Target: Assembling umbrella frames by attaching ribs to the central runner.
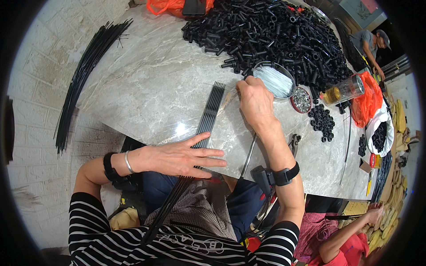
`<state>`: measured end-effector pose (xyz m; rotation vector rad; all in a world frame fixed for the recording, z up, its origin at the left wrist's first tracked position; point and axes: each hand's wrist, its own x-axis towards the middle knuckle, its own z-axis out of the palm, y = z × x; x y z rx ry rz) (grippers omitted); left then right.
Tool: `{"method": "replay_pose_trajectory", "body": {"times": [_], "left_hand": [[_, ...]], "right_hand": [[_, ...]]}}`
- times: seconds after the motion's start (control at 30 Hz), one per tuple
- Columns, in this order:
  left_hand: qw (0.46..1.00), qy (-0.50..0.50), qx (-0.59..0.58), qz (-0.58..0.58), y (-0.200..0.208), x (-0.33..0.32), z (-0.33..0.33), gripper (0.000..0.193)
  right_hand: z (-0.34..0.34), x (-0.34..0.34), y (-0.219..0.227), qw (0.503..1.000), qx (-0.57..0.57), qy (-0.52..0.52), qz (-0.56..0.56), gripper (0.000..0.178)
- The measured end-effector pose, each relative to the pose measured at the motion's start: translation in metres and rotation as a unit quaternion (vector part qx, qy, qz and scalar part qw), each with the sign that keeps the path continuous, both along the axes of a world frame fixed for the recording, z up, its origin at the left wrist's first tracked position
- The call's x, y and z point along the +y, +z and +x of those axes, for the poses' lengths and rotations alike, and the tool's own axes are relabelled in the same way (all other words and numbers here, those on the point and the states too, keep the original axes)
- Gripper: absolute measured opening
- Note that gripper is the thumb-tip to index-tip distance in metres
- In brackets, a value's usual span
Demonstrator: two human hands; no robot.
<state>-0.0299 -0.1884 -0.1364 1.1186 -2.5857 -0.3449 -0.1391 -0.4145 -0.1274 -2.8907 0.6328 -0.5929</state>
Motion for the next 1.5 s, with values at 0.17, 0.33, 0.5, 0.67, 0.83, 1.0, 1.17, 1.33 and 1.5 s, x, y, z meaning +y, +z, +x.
{"method": "replay_pose_trajectory", "body": {"times": [0.17, 0.33, 0.5, 0.67, 0.83, 1.0, 1.17, 1.33, 1.5], "left_hand": [[1.0, -0.002, -0.002, -0.001, 0.0, -0.001, 0.0, 0.023], [1.0, -0.002, 0.01, 0.005, -0.001, 0.0, 0.001, 0.023], [1.0, -0.003, 0.003, 0.009, 0.0, 0.0, 0.001, 0.024], [1.0, -0.005, 0.002, 0.006, 0.0, 0.0, 0.001, 0.024], [1.0, -0.007, -0.003, 0.001, 0.0, -0.002, 0.001, 0.024], [1.0, -0.004, 0.015, 0.001, 0.0, 0.0, 0.002, 0.023], [1.0, -0.005, 0.03, -0.005, 0.0, 0.001, 0.003, 0.021], [0.999, -0.007, 0.034, -0.009, -0.002, -0.001, 0.003, 0.028], [0.999, -0.003, 0.037, -0.007, -0.001, 0.001, 0.0, 0.038]], "right_hand": [[0.004, -0.002, 0.0, 0.999, 0.01, -0.006, -0.035, 0.011], [0.006, 0.001, 0.002, 1.0, 0.022, -0.003, -0.013, 0.009], [0.013, 0.002, 0.002, 1.0, 0.007, 0.018, -0.007, 0.009], [0.025, 0.006, 0.0, 0.999, 0.023, 0.028, -0.028, 0.009], [0.031, 0.008, -0.003, 0.999, -0.001, 0.035, -0.031, 0.004], [0.018, 0.002, -0.001, 0.995, -0.082, 0.049, 0.043, 0.017], [-0.01, 0.013, 0.014, 0.992, -0.065, 0.052, 0.09, 0.025], [-0.012, 0.017, 0.005, 0.993, -0.051, 0.101, 0.026, 0.028], [-0.005, 0.025, 0.003, 0.993, -0.042, 0.105, 0.031, 0.029]]}}
